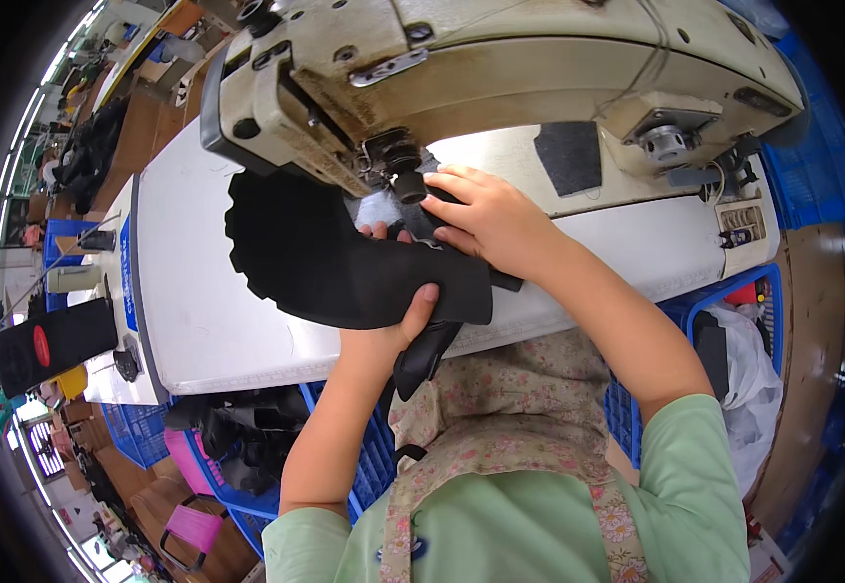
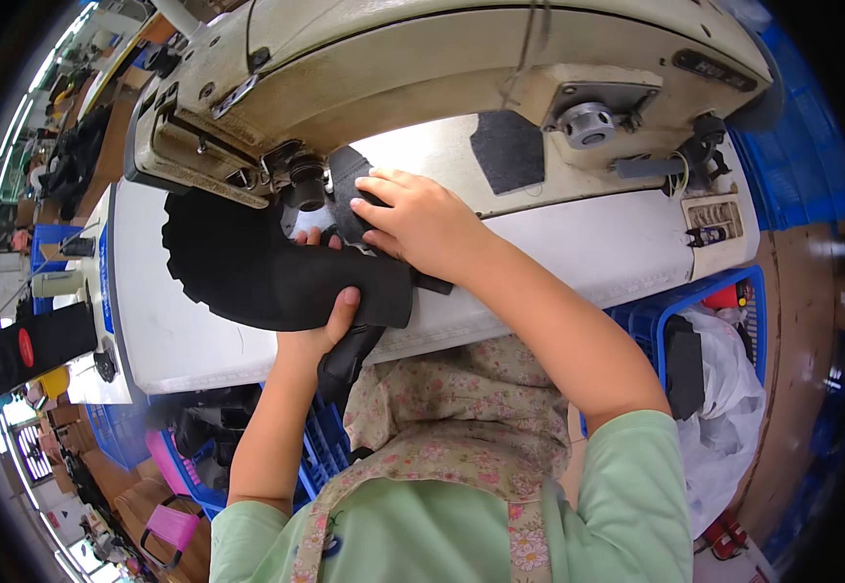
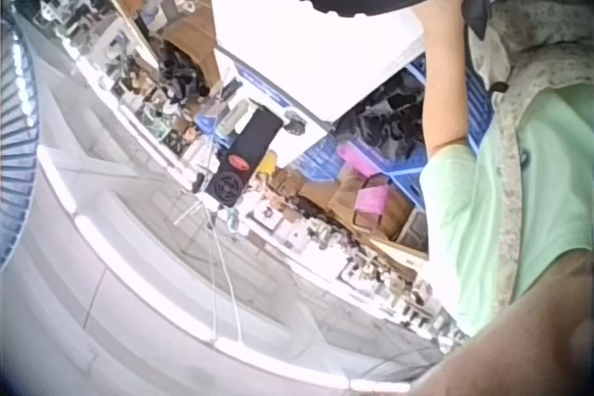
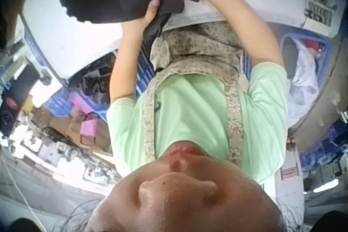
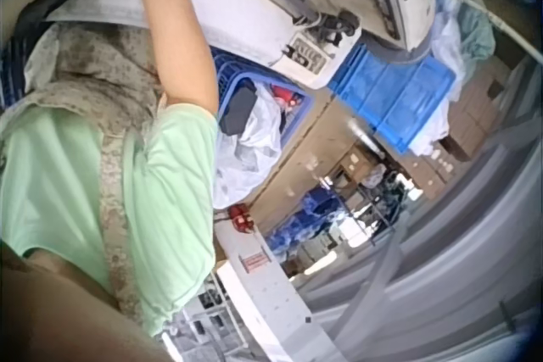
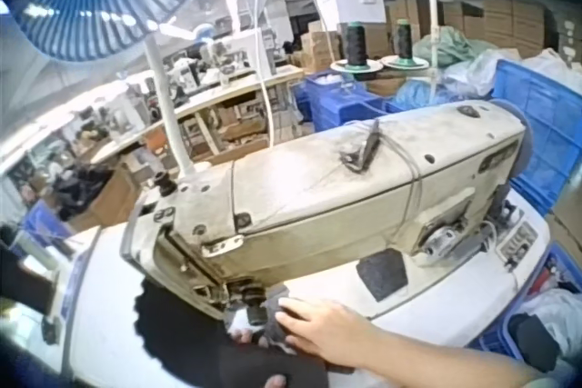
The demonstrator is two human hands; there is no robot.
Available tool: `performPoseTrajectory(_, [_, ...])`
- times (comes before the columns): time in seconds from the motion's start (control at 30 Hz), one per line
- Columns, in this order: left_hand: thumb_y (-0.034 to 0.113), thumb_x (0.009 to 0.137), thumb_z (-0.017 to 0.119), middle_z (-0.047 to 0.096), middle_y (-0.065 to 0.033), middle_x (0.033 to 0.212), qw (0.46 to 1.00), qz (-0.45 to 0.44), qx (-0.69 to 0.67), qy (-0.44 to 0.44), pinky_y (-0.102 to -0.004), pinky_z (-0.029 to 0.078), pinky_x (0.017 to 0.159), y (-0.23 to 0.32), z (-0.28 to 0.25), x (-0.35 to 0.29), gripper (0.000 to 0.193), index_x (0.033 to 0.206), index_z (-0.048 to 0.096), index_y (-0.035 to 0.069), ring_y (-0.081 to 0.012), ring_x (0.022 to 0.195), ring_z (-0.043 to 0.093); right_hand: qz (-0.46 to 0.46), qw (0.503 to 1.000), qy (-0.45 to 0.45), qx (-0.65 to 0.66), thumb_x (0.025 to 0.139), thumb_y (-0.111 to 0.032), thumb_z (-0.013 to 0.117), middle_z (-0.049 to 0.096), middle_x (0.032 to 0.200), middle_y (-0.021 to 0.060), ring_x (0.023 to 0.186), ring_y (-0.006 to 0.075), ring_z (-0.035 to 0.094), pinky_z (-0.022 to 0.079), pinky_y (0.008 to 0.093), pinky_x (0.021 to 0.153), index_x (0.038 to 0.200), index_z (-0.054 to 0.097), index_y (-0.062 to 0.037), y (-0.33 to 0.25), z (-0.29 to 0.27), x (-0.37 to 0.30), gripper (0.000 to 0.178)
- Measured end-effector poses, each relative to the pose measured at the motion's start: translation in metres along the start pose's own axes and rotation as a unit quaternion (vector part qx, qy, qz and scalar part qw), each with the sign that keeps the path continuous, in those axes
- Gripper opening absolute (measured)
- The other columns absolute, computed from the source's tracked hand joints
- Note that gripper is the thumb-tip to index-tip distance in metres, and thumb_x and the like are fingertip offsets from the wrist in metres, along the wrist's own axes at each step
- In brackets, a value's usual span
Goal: The person retrieves shoe parts from crates, aligns the fabric pieces on the table, and stitches them together using a sewing machine.
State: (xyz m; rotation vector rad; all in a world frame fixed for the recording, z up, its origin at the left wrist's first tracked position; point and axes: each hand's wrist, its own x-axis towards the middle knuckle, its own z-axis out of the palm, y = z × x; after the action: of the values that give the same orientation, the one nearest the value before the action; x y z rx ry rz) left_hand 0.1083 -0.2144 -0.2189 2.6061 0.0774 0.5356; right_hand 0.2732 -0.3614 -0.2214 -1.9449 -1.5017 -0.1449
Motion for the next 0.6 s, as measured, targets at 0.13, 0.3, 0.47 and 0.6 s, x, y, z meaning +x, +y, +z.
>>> performPoseTrajectory(0.13, [0.037,0.081,0.064,0.048,-0.0282,0.132,1.0,-0.012,-0.026,-0.009,-0.0502,0.027,0.109,0.005,-0.001,0.003,0.056,0.121,0.059,-0.002,-0.0433,0.129,0.039,0.003,1.0,-0.013,-0.021,0.082,-0.024,0.067,0.057,0.125,0.0108,0.12,0.0296,0.051,0.043,0.0399,0.1,0.112,0.064,-0.0074,0.001,-0.006,0.002,0.034])
performPoseTrajectory(0.3, [0.035,0.081,0.066,0.046,-0.0279,0.133,0.999,-0.037,-0.039,-0.004,-0.0488,0.027,0.109,0.014,-0.001,0.002,0.057,0.121,0.058,-0.003,-0.0427,0.129,0.038,-0.009,0.999,-0.039,-0.008,0.082,-0.023,0.068,0.057,0.126,0.0113,0.121,0.0306,0.051,0.043,0.0404,0.1,0.112,0.064,-0.0074,0.005,-0.013,0.005,0.034])
performPoseTrajectory(0.47, [0.034,0.083,0.065,0.043,-0.0275,0.137,0.998,-0.04,-0.047,-0.019,-0.0481,0.023,0.112,0.014,-0.001,0.0,0.057,0.127,0.054,-0.002,-0.0413,0.133,0.035,-0.001,0.998,-0.057,0.004,0.081,-0.021,0.068,0.057,0.126,0.0135,0.121,0.0328,0.051,0.042,0.0411,0.1,0.112,0.064,-0.0062,0.001,-0.016,0.008,0.035])
performPoseTrajectory(0.6, [0.035,0.084,0.065,0.04,-0.0269,0.14,0.996,-0.063,-0.052,-0.039,-0.0473,0.021,0.113,0.011,-0.004,0.003,0.059,0.13,0.051,-0.001,-0.0404,0.135,0.032,0.001,0.998,-0.057,0.0,0.081,-0.02,0.068,0.057,0.126,0.0142,0.121,0.0337,0.051,0.042,0.0413,0.101,0.112,0.063,-0.0055,0.003,-0.014,0.009,0.035])
